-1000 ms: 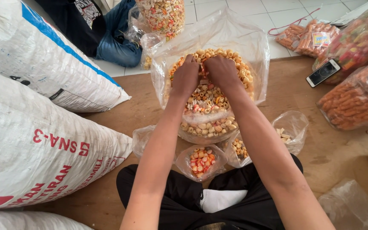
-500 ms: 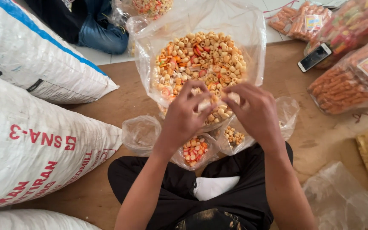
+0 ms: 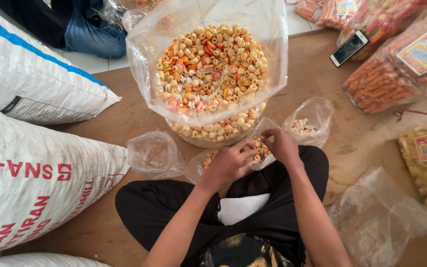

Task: The person sits on the floor and sorts small ring-shaped snacks from a large clear bag into smaller clear bags. They use both hands to pick and place the snacks, occasionally adjusting the bags. Another person is visible in the background performing a similar task.

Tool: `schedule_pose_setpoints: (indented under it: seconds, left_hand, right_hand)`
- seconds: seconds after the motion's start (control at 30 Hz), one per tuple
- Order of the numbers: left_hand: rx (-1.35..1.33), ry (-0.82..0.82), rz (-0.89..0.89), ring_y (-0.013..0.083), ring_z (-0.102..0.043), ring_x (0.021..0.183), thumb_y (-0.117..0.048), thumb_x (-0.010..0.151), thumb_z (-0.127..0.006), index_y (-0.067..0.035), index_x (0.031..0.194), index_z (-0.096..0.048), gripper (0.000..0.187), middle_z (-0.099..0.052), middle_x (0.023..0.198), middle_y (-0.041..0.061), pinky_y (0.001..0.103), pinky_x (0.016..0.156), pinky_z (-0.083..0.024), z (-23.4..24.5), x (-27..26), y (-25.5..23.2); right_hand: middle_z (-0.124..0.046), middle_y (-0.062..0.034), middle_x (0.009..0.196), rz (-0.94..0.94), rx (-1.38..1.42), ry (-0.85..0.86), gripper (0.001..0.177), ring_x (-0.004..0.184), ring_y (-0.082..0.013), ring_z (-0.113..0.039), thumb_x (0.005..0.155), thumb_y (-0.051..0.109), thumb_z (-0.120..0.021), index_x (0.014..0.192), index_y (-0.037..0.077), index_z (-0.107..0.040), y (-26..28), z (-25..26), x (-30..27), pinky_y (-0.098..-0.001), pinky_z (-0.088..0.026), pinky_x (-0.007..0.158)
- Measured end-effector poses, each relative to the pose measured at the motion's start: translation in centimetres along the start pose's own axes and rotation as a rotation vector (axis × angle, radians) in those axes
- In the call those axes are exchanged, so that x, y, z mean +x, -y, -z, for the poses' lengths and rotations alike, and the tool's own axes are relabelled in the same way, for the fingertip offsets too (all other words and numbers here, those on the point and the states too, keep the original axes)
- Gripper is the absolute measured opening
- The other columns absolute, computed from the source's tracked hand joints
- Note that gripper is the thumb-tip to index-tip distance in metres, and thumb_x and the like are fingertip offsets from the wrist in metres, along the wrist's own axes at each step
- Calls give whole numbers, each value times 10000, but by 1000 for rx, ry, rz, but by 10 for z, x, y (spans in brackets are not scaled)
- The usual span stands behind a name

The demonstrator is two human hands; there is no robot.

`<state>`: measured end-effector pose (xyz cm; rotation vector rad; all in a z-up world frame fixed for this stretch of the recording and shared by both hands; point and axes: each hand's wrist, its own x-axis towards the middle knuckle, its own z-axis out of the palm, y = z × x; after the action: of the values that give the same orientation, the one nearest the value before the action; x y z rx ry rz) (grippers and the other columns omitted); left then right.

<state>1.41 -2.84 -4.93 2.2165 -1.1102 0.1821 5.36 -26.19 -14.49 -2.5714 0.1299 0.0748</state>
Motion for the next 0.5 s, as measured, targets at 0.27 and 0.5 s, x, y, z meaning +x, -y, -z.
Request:
schedule_pose_setpoints:
  seconds: [0.27, 0.5]
  left_hand:
    - [-105, 156, 222, 280, -744, 854, -290, 948, -674, -146, 1135, -695, 237, -619, 1208, -18, 448, 696, -623, -58, -7, 24]
    - [35, 204, 366, 339, -752, 925, -336, 972, -615, -222, 1223, -662, 279, -581, 1250, -48, 479, 766, -645, -109, 9, 42]
  right_hand:
    - [-773, 50, 1039, -140, -99, 23, 257, 1049, -298, -729, 870, 303, -739, 1124, 285, -773, -45, -45, 15, -485, -596, 886]
    - [-770, 48, 1081, -191, -6, 21, 289, 1147, -295, -689, 890, 322, -709, 1174, 296, -755, -28, -20, -4, -498, -584, 934]
